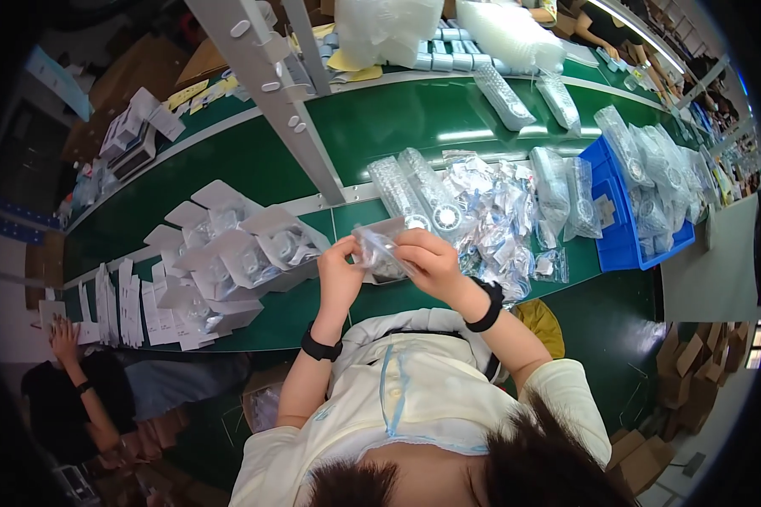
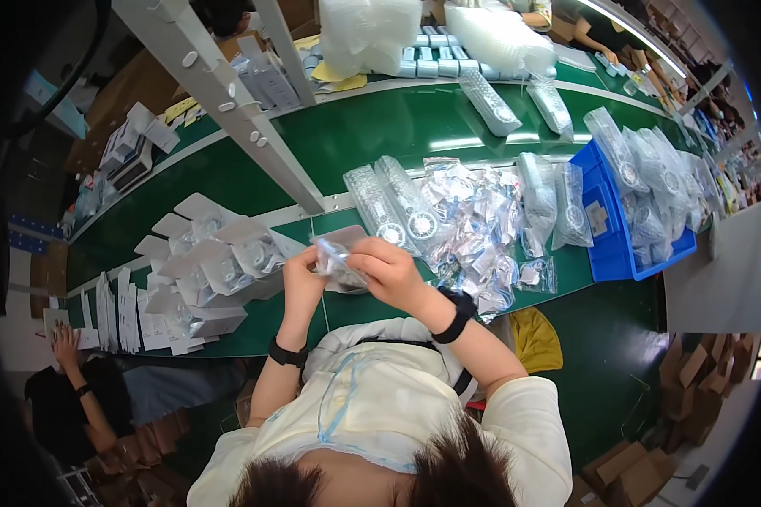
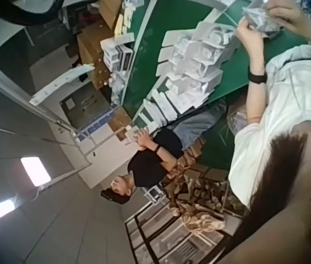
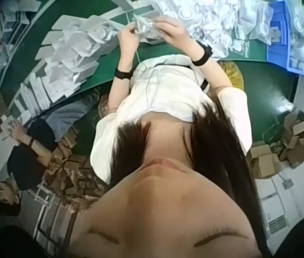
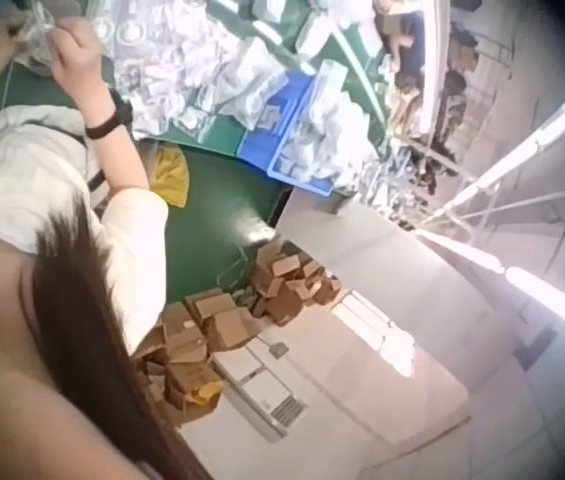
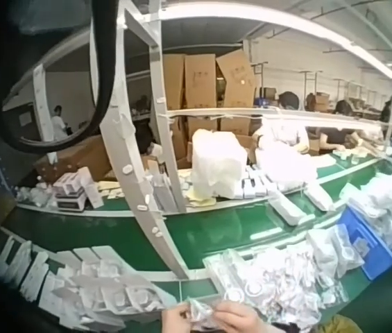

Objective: The person packages handheld fans by hand, placing each fan into a bubble wrap sleeve and then into a cardboard box. They also insert a paper manual and a small packet into each box before closing the lid and setting the finished package on the assembly line.

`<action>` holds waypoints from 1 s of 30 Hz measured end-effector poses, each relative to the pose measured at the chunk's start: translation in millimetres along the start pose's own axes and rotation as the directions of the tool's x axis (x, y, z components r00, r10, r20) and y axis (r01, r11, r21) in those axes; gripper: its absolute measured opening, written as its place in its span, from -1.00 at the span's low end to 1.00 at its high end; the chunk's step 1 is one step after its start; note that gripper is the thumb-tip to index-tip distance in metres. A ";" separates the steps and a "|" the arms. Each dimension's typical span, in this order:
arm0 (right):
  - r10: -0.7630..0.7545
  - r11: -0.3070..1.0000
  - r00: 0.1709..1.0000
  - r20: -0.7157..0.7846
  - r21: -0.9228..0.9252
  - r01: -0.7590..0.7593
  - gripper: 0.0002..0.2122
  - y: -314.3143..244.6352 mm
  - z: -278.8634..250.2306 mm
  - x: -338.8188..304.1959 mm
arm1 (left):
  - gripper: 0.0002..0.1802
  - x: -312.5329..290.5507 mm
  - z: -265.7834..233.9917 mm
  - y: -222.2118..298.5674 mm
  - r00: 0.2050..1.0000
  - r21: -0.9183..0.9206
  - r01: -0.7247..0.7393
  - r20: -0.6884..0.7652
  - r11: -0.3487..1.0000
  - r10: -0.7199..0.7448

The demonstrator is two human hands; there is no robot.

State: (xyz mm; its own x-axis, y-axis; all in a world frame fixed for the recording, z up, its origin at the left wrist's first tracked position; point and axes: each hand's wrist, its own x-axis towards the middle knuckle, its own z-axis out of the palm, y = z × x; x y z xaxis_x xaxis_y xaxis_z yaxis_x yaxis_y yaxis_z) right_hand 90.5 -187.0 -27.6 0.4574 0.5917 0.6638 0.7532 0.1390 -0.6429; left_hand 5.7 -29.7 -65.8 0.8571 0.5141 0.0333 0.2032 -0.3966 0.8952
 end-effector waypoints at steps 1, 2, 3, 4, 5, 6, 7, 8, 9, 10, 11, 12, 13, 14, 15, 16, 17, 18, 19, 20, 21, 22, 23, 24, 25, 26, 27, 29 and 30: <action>-0.002 1.000 1.000 0.005 0.007 0.002 -0.83 1.5 -1.7 0.1 | -0.89 -1.2 -2.2 0.8 1.000 0.002 0.005 -0.007 1.000 -0.005; -0.049 0.993 0.987 0.150 -0.102 0.065 -0.85 4.4 -8.5 0.6 | -0.89 -2.6 -3.9 3.7 0.999 -0.041 0.037 0.013 0.998 -0.037; -0.078 0.969 0.952 0.296 -0.201 0.142 -0.86 7.0 -16.4 1.2 | -0.89 -4.0 -5.0 7.2 0.997 -0.084 0.070 0.035 0.994 -0.067; -0.093 0.931 0.894 0.437 -0.280 0.233 -0.87 6.6 -20.3 2.6 | -0.88 -6.0 -6.5 8.8 0.994 -0.125 0.103 0.054 0.987 -0.097; -0.100 0.933 0.892 0.441 -0.269 0.238 -0.87 1.1 -22.2 4.1 | -0.88 -8.2 -7.1 8.0 0.994 -0.123 0.109 0.045 0.986 -0.104; -0.055 0.935 0.883 0.467 -0.287 0.210 -0.85 -7.9 -26.3 7.0 | -0.89 -8.4 -6.2 7.7 0.995 -0.119 0.095 0.031 0.988 -0.092; -0.010 0.935 0.871 0.491 -0.305 0.182 -0.82 -16.5 -29.3 9.3 | -0.89 -8.8 -5.4 7.3 0.997 -0.115 0.083 0.017 0.990 -0.082; 0.035 0.933 0.857 0.514 -0.323 0.156 -0.79 -20.6 -29.2 10.5 | -0.89 -9.5 -4.7 7.1 0.997 -0.110 0.072 0.002 0.991 -0.072; 0.034 0.934 0.856 0.515 -0.321 0.157 -0.79 -21.5 -27.9 10.4 | -0.89 -9.0 -3.9 11.2 0.997 -0.109 0.072 0.000 0.991 -0.073; 0.094 0.910 0.822 0.562 -0.384 0.158 -0.78 -22.3 -25.3 10.6 | -0.89 -8.2 -4.4 18.6 0.998 -0.075 0.067 -0.002 0.995 -0.068; 0.158 0.881 0.784 0.601 -0.444 0.163 -0.77 -22.9 -22.5 10.7 | -0.89 -7.7 -5.0 25.9 0.998 -0.040 0.063 -0.003 0.997 -0.063; 0.223 0.849 0.742 0.633 -0.500 0.172 -0.76 -23.0 -20.4 10.3 | -0.89 -8.1 -4.5 29.5 0.998 -0.005 0.058 -0.004 0.998 -0.058; 0.221 0.850 0.741 0.634 -0.498 0.172 -0.76 -20.7 -18.4 7.8 | -0.89 -9.2 -2.6 29.0 0.998 -0.004 0.061 -0.006 0.998 -0.061; 0.209 0.854 0.781 0.588 -0.499 0.148 -0.75 -15.2 -15.0 4.9 | -0.88 -9.6 -2.0 28.0 0.998 -0.029 0.057 -0.018 0.998 -0.057; 0.197 0.858 0.818 0.540 -0.499 0.122 -0.74 -8.4 -11.5 0.9 | -0.87 -9.9 -1.4 26.7 0.998 -0.054 0.052 -0.029 0.997 -0.054; 0.185 0.862 0.852 0.490 -0.497 0.099 -0.73 -1.2 -8.8 -2.6 | -0.86 -9.4 -0.3 25.6 0.998 -0.080 0.047 -0.042 0.996 -0.050; 0.179 0.863 0.851 0.493 -0.494 0.105 -0.73 5.9 -6.9 -6.8 | -0.86 -8.6 0.4 25.1 0.998 -0.080 0.046 -0.049 0.996 -0.050; 0.137 0.908 0.894 0.426 -0.414 0.058 -0.70 13.4 -5.4 -12.4 | -0.86 -7.5 1.1 24.7 0.998 -0.087 0.032 -0.052 0.996 -0.037; 0.103 0.946 0.929 0.355 -0.323 0.019 -0.68 14.3 -3.9 -13.1 | -0.85 -7.8 1.5 23.5 0.998 -0.094 0.022 -0.057 0.995 -0.028; 0.078 0.974 0.958 0.277 -0.226 -0.014 -0.66 13.4 -2.6 -13.1 | -0.85 -8.0 1.8 23.0 0.998 -0.101 0.011 -0.061 0.995 -0.017; 0.073 0.975 0.957 0.280 -0.222 -0.009 -0.66 11.2 -1.1 -14.0 | -0.85 -8.1 1.9 23.1 0.998 -0.100 0.012 -0.067 0.995 -0.019; 0.054 0.946 0.938 0.342 -0.319 0.062 -0.62 7.8 0.5 -15.9 | -0.85 -8.1 1.9 23.3 0.998 -0.096 0.020 -0.054 0.995 -0.025; 0.042 0.903 0.914 0.403 -0.407 0.138 -0.58 2.6 1.4 -15.9 | -0.85 -8.2 1.8 23.6 0.999 -0.090 0.028 -0.042 0.996 -0.031; 0.033 0.847 0.885 0.464 -0.483 0.221 -0.53 -3.0 2.0 -12.4 | -0.85 -8.2 0.7 23.8 0.999 -0.085 0.035 -0.032 0.996 -0.037; 0.023 0.849 0.884 0.467 -0.477 0.229 -0.53 -5.2 -2.3 -10.3 | -0.85 -9.8 1.1 21.2 0.998 -0.083 0.034 -0.043 0.996 -0.038; 0.028 0.896 0.910 0.413 -0.415 0.160 -0.49 -3.6 -9.9 -7.9 | -0.86 -12.0 1.1 14.1 0.996 -0.075 -0.008 -0.084 0.997 0.002; 0.039 0.935 0.932 0.361 -0.343 0.094 -0.44 -0.6 -17.9 -6.0 | -0.86 -14.1 0.3 7.9 0.991 -0.064 -0.049 -0.125 0.997 0.041; 0.044 0.966 0.948 0.314 -0.256 0.040 -0.39 12.1 -20.2 -9.0 | -0.86 -12.4 -3.9 8.4 0.981 -0.045 -0.091 -0.178 0.995 0.081; 0.160 0.986 0.938 0.309 -0.092 -0.138 -0.35 28.1 -13.3 -19.8 | -0.86 -11.3 -7.6 17.0 0.993 -0.092 -0.057 -0.105 0.994 0.047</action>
State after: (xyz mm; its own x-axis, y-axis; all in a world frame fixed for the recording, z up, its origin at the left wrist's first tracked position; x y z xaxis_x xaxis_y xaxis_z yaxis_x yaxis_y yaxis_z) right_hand 108.8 -205.3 -53.7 0.4034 0.8222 0.4015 0.7233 -0.0178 -0.6903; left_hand -4.1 -36.5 -47.6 0.8114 0.5717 0.1216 0.1099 -0.3536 0.9289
